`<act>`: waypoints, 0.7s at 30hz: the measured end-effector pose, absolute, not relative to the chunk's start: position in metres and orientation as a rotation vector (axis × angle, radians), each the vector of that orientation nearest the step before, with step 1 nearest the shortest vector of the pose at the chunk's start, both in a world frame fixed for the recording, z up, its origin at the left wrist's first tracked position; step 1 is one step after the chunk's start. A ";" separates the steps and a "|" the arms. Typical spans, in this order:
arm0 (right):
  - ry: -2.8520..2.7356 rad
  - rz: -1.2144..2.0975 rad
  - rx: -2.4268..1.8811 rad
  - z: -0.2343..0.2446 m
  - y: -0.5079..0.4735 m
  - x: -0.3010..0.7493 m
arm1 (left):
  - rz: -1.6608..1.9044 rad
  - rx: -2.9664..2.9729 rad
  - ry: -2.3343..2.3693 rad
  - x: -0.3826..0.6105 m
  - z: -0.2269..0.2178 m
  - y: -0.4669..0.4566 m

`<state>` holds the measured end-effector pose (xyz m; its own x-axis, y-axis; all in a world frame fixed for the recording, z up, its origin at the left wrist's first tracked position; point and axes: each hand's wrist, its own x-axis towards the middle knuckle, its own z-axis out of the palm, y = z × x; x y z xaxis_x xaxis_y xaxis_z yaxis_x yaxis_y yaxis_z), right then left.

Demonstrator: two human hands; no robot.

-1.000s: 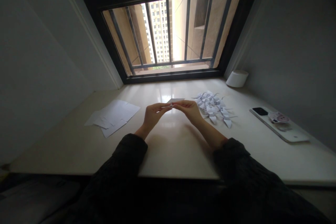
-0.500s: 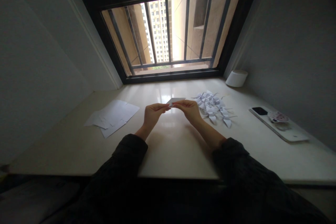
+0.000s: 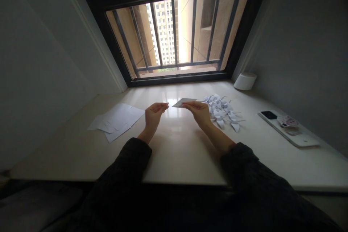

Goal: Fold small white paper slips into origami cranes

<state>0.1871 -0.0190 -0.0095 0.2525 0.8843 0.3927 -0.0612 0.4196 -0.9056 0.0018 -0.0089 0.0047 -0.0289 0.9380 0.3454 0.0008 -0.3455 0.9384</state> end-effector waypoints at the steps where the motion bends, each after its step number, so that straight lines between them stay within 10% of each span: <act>1: -1.143 0.793 -0.910 -0.009 -0.020 0.187 | 1.479 1.502 1.003 0.004 0.006 -0.011; 21: -1.286 0.922 -0.857 -0.002 -0.029 0.182 | 1.430 1.635 0.973 0.009 0.001 -0.014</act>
